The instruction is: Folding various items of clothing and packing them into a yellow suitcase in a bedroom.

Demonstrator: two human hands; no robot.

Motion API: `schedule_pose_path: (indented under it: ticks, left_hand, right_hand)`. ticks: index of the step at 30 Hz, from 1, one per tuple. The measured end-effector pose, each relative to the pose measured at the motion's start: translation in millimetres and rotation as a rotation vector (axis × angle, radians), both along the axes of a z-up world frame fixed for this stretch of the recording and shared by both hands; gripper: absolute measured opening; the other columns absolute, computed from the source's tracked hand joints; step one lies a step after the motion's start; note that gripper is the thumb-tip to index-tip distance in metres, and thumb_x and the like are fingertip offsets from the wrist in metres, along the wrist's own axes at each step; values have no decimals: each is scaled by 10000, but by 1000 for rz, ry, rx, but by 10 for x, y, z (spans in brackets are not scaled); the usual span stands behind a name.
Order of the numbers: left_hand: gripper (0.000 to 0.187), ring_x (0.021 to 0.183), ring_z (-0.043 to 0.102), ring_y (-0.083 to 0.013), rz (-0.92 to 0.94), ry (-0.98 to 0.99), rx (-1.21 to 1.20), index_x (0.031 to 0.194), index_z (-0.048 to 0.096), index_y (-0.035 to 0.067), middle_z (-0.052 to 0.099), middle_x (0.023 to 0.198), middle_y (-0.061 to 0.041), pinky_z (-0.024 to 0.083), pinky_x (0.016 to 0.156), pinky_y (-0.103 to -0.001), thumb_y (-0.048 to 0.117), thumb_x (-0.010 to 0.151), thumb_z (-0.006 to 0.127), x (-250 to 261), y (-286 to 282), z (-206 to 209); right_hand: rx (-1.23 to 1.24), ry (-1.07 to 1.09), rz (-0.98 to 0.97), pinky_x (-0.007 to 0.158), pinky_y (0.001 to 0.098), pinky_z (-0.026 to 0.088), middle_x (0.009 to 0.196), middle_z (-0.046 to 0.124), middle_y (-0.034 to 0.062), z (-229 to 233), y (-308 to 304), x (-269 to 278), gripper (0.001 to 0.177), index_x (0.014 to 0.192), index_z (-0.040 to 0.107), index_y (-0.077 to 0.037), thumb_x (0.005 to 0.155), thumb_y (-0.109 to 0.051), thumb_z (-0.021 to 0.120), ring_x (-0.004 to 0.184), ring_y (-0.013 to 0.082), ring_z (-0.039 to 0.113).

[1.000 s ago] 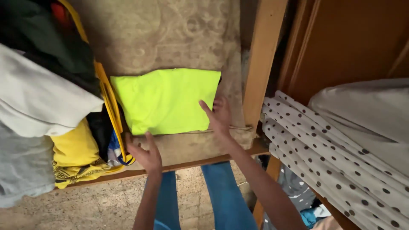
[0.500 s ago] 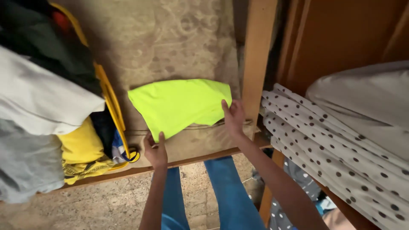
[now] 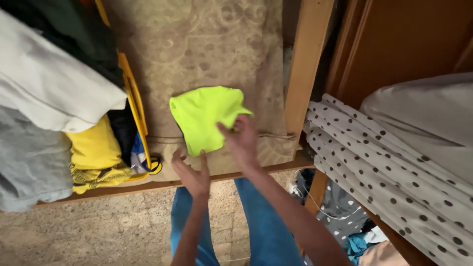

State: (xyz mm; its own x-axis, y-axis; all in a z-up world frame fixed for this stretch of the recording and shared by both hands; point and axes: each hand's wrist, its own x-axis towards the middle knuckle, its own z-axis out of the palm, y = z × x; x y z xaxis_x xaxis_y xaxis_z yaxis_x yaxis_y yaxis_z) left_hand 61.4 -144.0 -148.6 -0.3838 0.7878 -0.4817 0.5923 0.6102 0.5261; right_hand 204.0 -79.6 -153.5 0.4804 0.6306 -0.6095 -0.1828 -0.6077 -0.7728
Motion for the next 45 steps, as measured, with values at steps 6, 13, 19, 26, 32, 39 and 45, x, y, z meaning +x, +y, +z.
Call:
schedule_pose_path:
  ticks: [6,13,19,26,32,39,45]
  left_hand:
    - [711,1391,472,-426,-17,-277,286,1553,414,-63,345,1580,-299,430,1105,-502,197,969,728,108,-391,-281]
    - [758,1187,542,-380,99,-79,144,1447,421,18,545,1301,-220,443,1030,-494,313,869,812,191,415,-108]
    - [368,1169,583,-345,-642,71,337,1212,638,86,634,1225,-125,413,1008,-502,228,887,738,-119,327,-409]
    - [177,1053,601,-298,-676,27,262,1025,677,104,680,1078,-71,445,913,-466,175,871,725,-561,224,-279]
    - [684,1075,569,-392,-550,46,348,1187,588,-11,610,1172,-193,449,903,-506,474,756,801,-592,546,90]
    - [812,1425,437,-417,-813,109,398,1493,495,-27,483,1552,-195,395,1081,-511,237,779,777,-459,1398,-426]
    - [748,1221,554,-347,-972,98,216,1413,504,58,606,1262,-119,405,1094,-482,215,764,843,-550,1612,-639]
  right_hand:
    - [-262,511,376,631,272,602,1285,608,-83,156,108,-722,543,1399,501,-135,907,-172,728,970,57,676]
    - [176,-590,731,1013,449,501,1454,568,157,81,442,-183,640,1507,471,-97,921,-86,728,1212,376,578]
    - [5,-580,1068,1034,479,486,1324,626,158,-461,633,162,454,1358,589,-116,939,-220,732,1224,381,586]
    - [264,-847,1002,1074,509,439,1261,614,164,-870,538,312,425,1194,632,-84,908,-344,810,1229,395,544]
    - [133,-759,1070,972,517,434,1262,548,199,-680,795,229,957,1305,557,-28,545,-475,926,1177,435,535]
    - [148,-676,1221,927,458,517,1207,624,104,-974,709,388,590,1240,667,-132,730,-319,896,1108,356,627]
    - [279,-694,1202,860,483,507,1087,599,131,-543,891,276,348,1047,642,-76,743,-130,803,1042,394,609]
